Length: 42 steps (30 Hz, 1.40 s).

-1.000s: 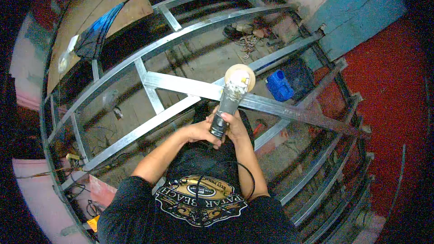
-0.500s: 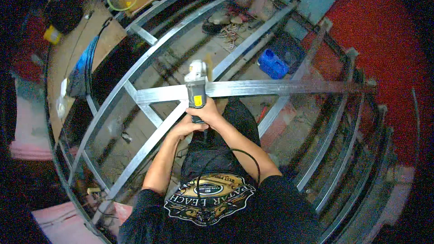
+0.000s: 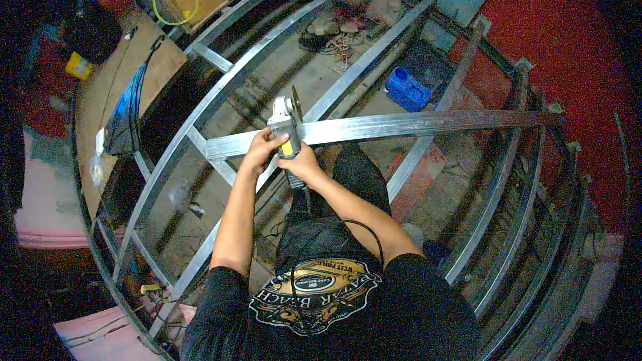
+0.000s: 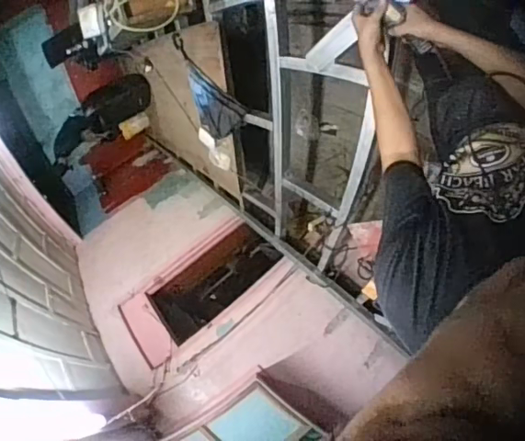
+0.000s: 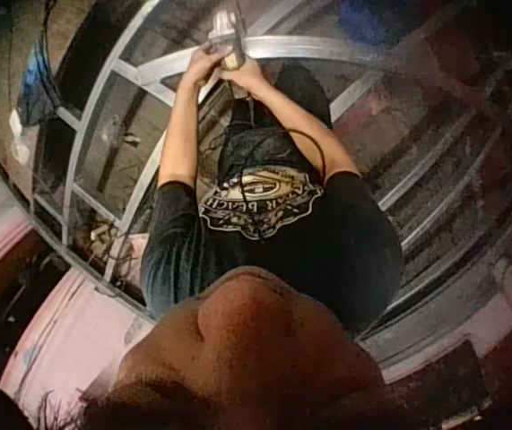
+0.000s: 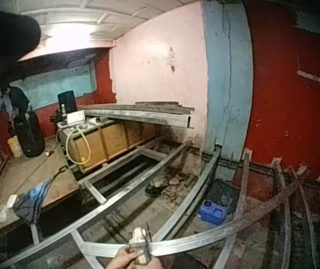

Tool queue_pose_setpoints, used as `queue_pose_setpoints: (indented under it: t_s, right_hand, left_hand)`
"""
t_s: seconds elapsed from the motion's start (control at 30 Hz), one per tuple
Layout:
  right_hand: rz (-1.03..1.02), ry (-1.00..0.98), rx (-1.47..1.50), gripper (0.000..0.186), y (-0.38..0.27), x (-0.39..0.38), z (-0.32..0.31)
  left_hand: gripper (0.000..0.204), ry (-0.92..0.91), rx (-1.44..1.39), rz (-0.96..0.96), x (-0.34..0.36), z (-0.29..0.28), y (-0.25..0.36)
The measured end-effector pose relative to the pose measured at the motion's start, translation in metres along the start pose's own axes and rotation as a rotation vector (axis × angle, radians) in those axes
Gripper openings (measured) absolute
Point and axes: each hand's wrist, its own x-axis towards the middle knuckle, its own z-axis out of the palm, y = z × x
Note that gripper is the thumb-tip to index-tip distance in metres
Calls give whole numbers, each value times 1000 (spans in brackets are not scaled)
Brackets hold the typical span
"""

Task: Using an angle grinder to cut metal studs for a framing project.

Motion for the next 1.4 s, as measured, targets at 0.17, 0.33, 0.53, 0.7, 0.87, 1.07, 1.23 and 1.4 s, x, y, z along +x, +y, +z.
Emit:
queue_pose_setpoints:
  t_s: [0.17,0.33,0.53,0.7,0.87,1.07,1.23,1.4]
  right_hand:
    - [39,-70,177,60,7,-8,-5]
    - [44,61,112,44,20,-16,7]
    - [101,97,89,38,33,-8,7]
    - [112,147,79,38,44,8,12]
    - [127,205,26,41,52,15,12]
    - [199,174,74,36,43,13,17]
    - [178,151,52,34,39,8,18]
    - [175,138,76,31,39,8,19]
  left_hand:
    - [66,-48,-63,75,4,4,2]
    - [77,5,147,-22,8,0,-14]
    - [93,112,704,105,23,-13,-25]
    - [88,221,893,289,41,-20,-34]
    - [87,125,709,73,63,-29,-36]
    - [86,116,652,70,58,-31,-32]
    - [68,48,632,21,59,-33,-29]
    - [89,123,675,57,54,-31,-28]
